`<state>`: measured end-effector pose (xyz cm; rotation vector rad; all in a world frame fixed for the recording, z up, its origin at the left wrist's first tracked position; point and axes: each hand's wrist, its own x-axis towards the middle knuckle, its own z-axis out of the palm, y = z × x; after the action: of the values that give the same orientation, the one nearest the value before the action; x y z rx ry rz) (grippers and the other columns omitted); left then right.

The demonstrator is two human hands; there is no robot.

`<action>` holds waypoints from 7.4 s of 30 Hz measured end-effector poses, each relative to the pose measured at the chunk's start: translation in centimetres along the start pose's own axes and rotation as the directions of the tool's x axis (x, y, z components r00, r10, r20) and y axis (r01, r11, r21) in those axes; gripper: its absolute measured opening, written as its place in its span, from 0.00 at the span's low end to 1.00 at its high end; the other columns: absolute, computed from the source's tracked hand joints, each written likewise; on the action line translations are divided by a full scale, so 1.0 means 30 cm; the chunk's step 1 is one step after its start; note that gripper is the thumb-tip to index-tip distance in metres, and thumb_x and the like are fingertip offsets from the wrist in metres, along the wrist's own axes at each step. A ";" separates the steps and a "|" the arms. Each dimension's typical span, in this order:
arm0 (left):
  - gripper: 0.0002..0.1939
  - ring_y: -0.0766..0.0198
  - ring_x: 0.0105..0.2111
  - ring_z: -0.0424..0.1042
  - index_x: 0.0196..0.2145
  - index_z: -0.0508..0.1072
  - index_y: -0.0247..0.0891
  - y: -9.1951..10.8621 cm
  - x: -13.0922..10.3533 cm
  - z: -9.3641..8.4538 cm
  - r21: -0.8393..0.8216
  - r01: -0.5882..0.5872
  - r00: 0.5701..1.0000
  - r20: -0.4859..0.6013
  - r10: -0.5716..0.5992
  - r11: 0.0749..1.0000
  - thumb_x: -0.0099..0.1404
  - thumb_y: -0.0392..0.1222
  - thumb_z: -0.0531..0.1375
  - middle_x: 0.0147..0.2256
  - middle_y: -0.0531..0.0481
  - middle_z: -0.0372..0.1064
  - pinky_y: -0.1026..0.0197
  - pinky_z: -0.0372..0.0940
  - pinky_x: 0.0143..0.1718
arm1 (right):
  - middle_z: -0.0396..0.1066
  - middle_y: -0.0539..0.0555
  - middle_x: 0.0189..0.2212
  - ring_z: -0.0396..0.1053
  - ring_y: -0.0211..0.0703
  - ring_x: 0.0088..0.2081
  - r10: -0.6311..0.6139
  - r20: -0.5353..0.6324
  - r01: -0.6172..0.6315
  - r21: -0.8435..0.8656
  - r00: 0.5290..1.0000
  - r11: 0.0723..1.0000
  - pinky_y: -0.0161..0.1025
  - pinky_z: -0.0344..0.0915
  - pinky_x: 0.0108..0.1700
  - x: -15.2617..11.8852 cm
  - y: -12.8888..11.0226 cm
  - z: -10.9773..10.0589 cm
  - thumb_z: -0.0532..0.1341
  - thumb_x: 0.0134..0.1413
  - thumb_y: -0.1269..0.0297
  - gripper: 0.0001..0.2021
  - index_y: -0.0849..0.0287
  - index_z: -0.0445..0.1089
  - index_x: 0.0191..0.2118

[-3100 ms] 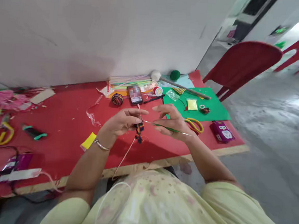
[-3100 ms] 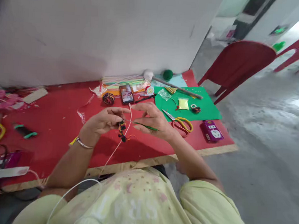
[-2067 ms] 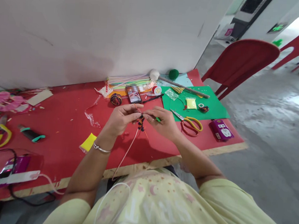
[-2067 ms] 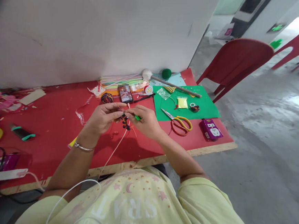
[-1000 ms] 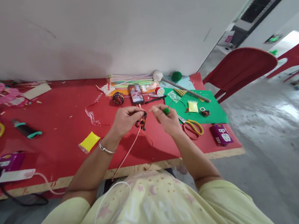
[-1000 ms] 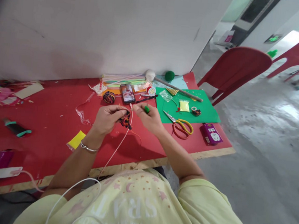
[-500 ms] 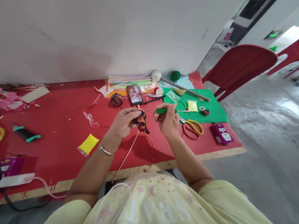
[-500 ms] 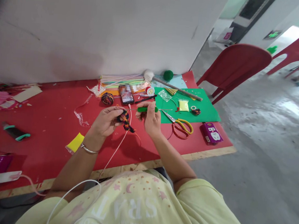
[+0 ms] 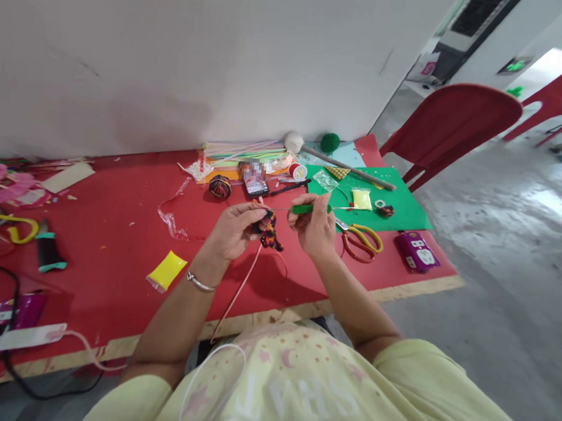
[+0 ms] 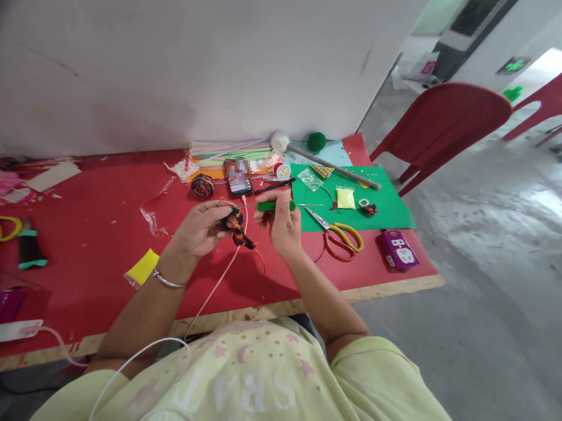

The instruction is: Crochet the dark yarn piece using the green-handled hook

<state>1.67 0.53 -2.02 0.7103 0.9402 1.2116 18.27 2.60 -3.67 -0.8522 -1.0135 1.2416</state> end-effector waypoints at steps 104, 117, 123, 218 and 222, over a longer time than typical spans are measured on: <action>0.24 0.64 0.34 0.73 0.52 0.81 0.38 0.012 -0.024 0.013 0.498 -0.376 0.917 0.081 0.390 0.781 0.56 0.39 0.70 0.36 0.49 0.77 0.64 0.67 0.39 | 0.71 0.52 0.32 0.75 0.39 0.32 0.011 0.381 0.028 -0.095 0.924 0.995 0.33 0.72 0.25 -0.039 -0.020 -0.032 0.59 0.64 0.47 0.17 0.57 0.72 0.36; 0.29 0.70 0.28 0.70 0.51 0.80 0.42 -0.029 0.006 0.037 0.220 -0.288 0.951 -0.050 0.306 0.932 0.49 0.36 0.73 0.34 0.52 0.76 0.69 0.63 0.27 | 0.74 0.55 0.36 0.73 0.44 0.43 -0.321 0.012 0.317 -0.188 0.947 0.930 0.42 0.73 0.46 -0.048 0.097 0.000 0.62 0.62 0.49 0.14 0.54 0.74 0.35; 0.24 0.75 0.21 0.63 0.44 0.83 0.38 0.036 -0.004 0.003 0.144 -0.064 0.993 0.112 0.048 0.988 0.46 0.32 0.73 0.31 0.50 0.75 0.71 0.51 0.18 | 0.69 0.46 0.19 0.66 0.33 0.17 0.285 0.452 -0.416 0.221 0.845 0.882 0.31 0.67 0.19 0.063 0.113 -0.029 0.66 0.50 0.38 0.25 0.58 0.69 0.28; 0.20 0.78 0.15 0.51 0.39 0.84 0.33 0.102 -0.018 -0.046 0.102 0.048 0.992 0.107 -0.059 0.994 0.44 0.32 0.73 0.18 0.56 0.63 0.70 0.39 0.16 | 0.82 0.58 0.41 0.80 0.44 0.40 -0.432 0.785 0.884 -0.303 0.444 0.357 0.38 0.76 0.43 0.064 -0.095 -0.159 0.65 0.62 0.61 0.12 0.53 0.78 0.51; 0.18 0.78 0.15 0.52 0.36 0.84 0.33 0.110 -0.022 -0.039 0.143 0.046 0.992 0.112 -0.063 0.989 0.43 0.32 0.72 0.19 0.54 0.66 0.69 0.40 0.16 | 0.81 0.57 0.39 0.80 0.43 0.39 -0.412 0.778 0.841 -0.265 0.475 0.471 0.37 0.75 0.42 0.063 -0.118 -0.159 0.64 0.63 0.63 0.11 0.53 0.78 0.49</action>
<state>-0.91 0.61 0.45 0.8527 0.9477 1.0517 24.02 4.05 -1.71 -0.3646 -2.1734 0.3985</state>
